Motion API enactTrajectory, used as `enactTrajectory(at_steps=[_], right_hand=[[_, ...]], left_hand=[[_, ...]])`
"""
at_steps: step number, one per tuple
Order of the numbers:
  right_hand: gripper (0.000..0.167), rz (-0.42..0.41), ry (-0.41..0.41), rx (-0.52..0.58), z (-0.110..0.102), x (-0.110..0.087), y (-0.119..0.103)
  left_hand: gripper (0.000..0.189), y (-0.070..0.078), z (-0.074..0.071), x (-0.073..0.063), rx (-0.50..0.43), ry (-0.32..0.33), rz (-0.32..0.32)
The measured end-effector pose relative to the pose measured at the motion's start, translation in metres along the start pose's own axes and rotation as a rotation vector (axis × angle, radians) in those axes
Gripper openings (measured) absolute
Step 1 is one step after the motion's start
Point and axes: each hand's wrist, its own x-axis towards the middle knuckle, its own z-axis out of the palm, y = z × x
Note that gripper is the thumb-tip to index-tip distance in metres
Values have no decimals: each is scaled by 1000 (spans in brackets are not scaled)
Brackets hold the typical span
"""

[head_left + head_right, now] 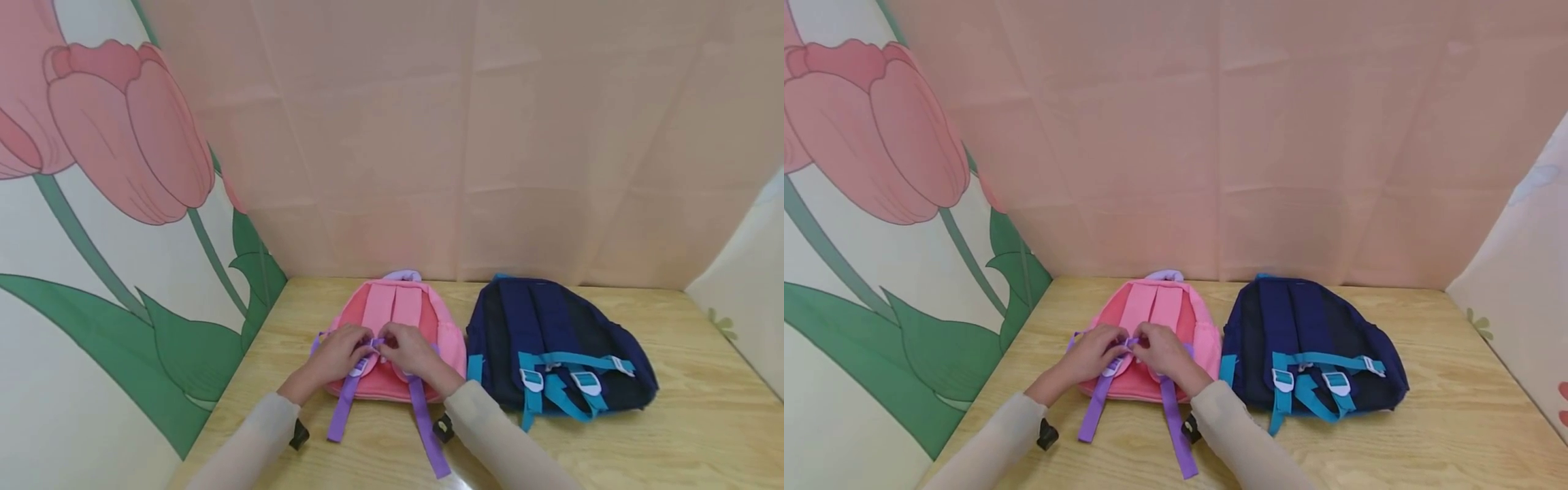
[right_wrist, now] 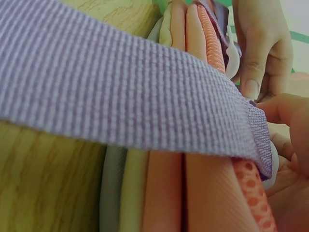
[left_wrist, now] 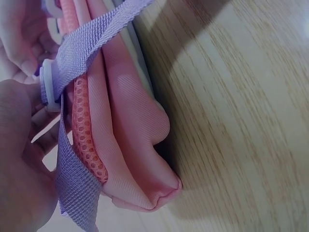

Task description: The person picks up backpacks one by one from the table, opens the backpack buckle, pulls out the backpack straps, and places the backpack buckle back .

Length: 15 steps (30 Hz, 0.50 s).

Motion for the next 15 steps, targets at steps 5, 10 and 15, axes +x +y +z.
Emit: enactTrajectory(at_steps=[5, 10, 15], right_hand=[[11, 11, 18, 23, 1, -1, 1], [10, 22, 20, 56, 0, -2, 1], [13, 38, 2, 61, -1, -1, -1]], left_hand=[[20, -1, 0, 0, 0, 4, -9], [20, -1, 0, 0, 7, 8, -10], [20, 0, -1, 0, 7, 7, -7]])
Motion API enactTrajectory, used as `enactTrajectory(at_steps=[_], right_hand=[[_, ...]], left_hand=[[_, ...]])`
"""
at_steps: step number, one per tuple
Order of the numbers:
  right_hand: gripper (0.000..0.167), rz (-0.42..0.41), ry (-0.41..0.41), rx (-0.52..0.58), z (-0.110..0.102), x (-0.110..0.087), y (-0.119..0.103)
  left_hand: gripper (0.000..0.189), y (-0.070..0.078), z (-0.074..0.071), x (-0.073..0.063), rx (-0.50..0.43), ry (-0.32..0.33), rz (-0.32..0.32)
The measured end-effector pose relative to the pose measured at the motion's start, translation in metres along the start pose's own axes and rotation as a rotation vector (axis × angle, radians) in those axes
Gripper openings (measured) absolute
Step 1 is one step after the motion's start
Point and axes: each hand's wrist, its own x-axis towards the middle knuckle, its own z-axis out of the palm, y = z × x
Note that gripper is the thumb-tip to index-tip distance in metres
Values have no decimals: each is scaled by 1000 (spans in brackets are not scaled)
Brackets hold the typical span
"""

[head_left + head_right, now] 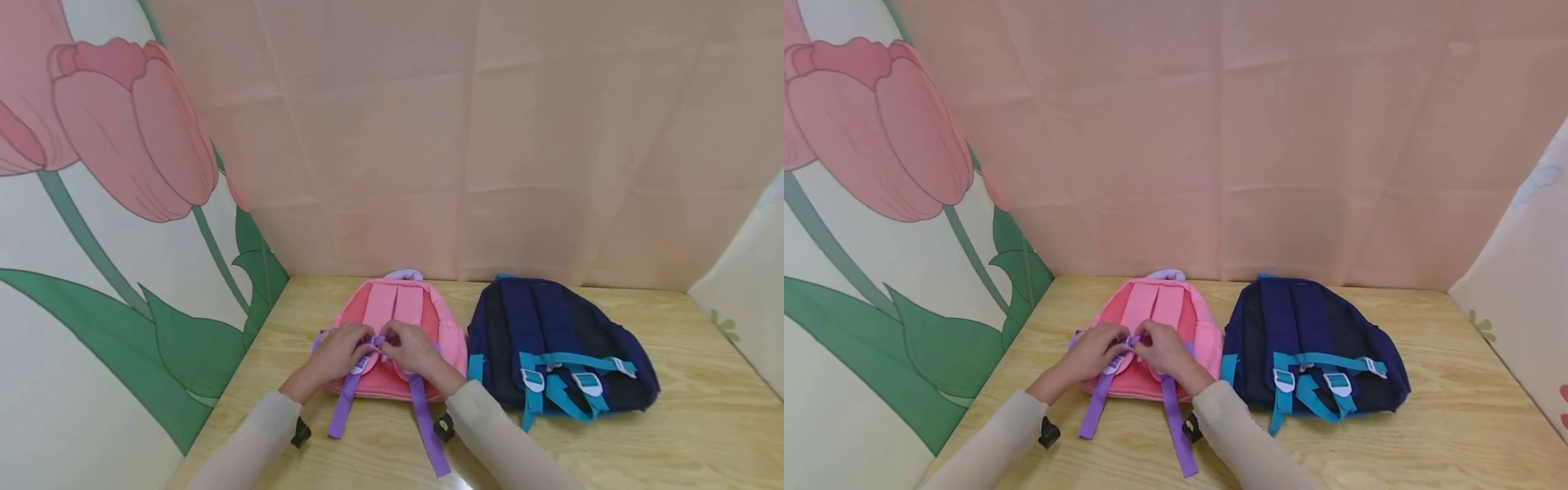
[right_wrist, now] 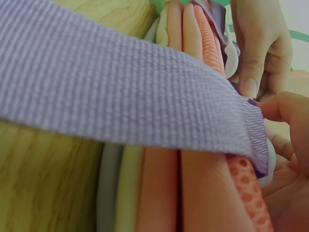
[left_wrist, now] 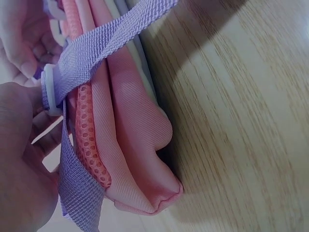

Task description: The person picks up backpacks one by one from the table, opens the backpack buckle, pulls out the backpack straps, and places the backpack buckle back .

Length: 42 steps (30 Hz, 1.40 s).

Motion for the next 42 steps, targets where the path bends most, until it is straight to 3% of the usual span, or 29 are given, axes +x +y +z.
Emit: enactTrajectory(at_steps=[14, 25, 34, 42], right_hand=[[11, -59, 26, -44, 1, 0, 1], [13, -35, 14, -2, 2, 0, 2], [14, -67, 3, -73, 3, 2, -2], [11, -52, 21, -63, 4, 0, -2]], left_hand=[[18, 3, -2, 0, 15, -1, -5], [17, 0, -1, -1, 3, 3, -13], [19, 0, -3, -3, -2, -10, -16], [18, 1, -3, -4, 1, -4, -20]])
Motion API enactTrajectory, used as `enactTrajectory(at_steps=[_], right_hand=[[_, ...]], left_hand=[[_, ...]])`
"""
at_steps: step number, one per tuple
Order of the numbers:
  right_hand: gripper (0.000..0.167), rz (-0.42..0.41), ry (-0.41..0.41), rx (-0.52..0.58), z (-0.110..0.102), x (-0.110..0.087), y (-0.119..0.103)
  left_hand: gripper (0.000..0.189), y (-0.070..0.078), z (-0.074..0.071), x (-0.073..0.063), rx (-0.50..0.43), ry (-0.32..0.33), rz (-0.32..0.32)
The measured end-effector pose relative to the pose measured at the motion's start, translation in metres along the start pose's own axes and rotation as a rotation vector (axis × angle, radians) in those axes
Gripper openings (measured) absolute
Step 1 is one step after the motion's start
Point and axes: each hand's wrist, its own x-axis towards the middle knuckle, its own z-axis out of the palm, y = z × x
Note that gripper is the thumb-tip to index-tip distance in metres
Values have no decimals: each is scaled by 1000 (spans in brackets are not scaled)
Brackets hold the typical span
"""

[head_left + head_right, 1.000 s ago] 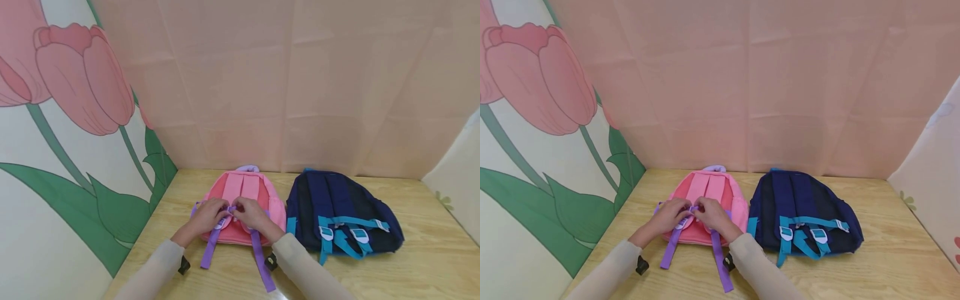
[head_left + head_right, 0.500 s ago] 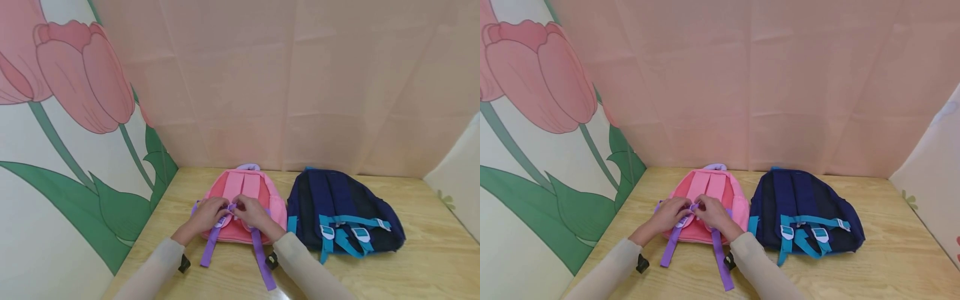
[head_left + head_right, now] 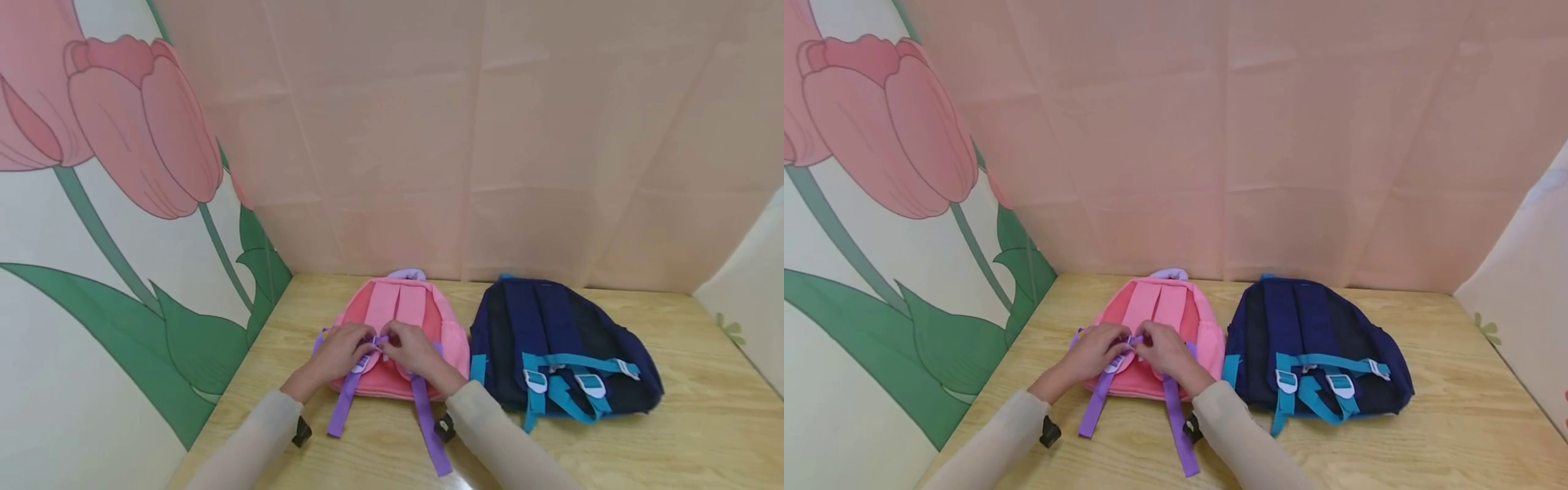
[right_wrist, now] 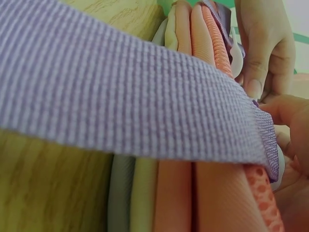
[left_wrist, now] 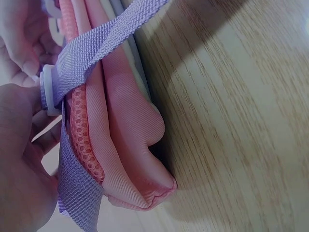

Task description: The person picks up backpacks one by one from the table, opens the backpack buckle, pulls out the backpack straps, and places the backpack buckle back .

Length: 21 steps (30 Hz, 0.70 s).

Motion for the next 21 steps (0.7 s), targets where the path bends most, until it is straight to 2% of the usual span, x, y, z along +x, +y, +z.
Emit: enactTrajectory(at_steps=[8, 14, 21], right_hand=[[12, 16, 13, 29, 0, -1, 1], [17, 7, -22, 6, -2, 1, 0], [9, 19, -42, 11, -3, 1, 0]], left_hand=[[19, -1, 0, 0, -6, 2, -1], [18, -2, 2, 1, 9, 4, 12], [17, -2, 3, 1, 4, 5, 3]])
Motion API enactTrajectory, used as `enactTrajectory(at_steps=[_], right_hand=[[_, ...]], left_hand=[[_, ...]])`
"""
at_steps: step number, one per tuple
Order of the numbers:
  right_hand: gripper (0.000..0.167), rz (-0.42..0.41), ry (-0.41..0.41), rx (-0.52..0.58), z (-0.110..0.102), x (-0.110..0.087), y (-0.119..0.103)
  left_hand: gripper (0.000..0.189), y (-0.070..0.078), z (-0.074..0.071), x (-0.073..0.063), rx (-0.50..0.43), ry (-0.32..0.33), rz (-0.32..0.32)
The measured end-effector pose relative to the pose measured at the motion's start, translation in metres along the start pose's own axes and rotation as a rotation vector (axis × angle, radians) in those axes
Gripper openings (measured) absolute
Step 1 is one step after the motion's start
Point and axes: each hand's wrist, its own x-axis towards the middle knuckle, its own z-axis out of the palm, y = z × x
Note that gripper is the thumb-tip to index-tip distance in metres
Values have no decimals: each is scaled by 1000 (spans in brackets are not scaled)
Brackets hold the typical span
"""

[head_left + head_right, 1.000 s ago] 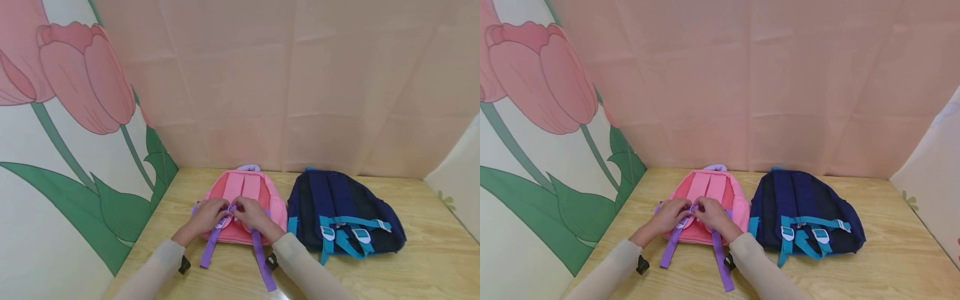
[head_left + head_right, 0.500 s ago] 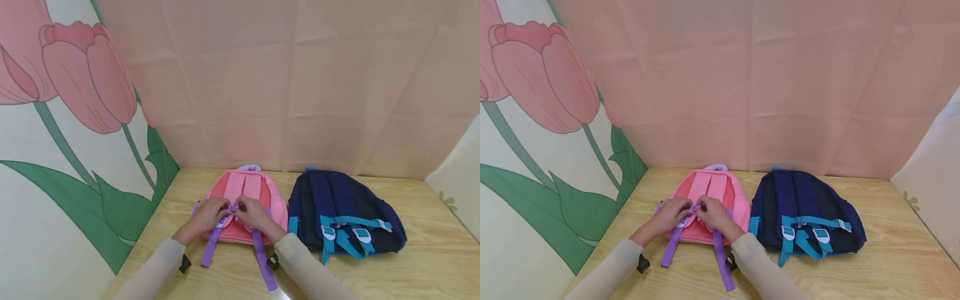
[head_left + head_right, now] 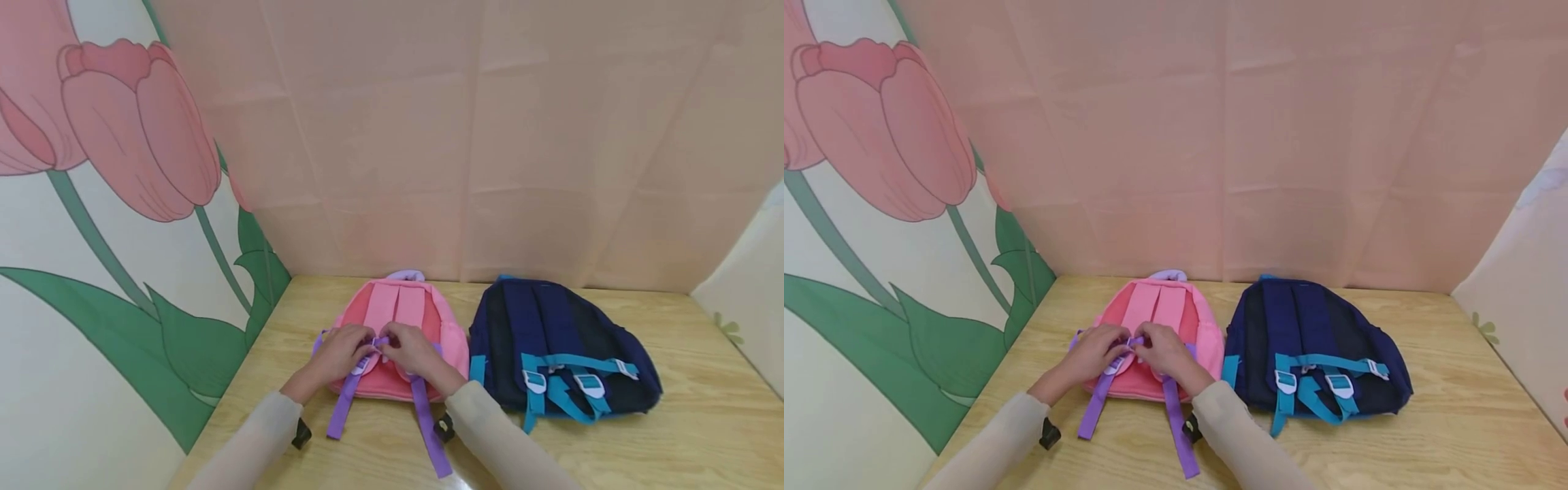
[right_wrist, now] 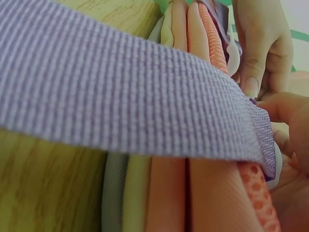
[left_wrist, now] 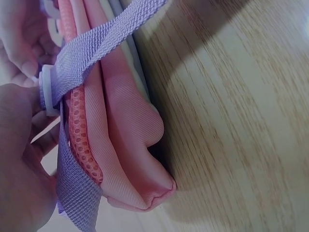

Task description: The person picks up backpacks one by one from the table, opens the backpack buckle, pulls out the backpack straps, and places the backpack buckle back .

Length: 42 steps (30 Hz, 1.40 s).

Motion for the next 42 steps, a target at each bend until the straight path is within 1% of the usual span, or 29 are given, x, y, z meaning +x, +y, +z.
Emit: enactTrajectory(at_steps=[7, 14, 21, 24, 32, 37, 42], right_hand=[[11, 5, 23, 28, 1, 0, 2], [16, -28, 5, -4, -1, 1, -2], [13, 13, -5, -10, -1, 1, -4], [12, 30, -1, -2, -1, 1, -2], [10, 46, 6, 17, 0, 3, -1], [13, 48, -5, 22, -1, 2, -2], [13, 40, -7, -2, -1, 2, -4]], left_hand=[[18, -1, 1, -1, 7, 0, -4], [17, -1, 1, 0, -8, 19, 12], [18, 1, -1, 0, 1, 16, 17], [18, 1, -2, 0, -10, 10, 11], [19, 1, -2, 0, -17, 8, -5], [20, 1, -1, 0, -17, 4, 4], [20, 1, -1, 0, -15, 13, 25]])
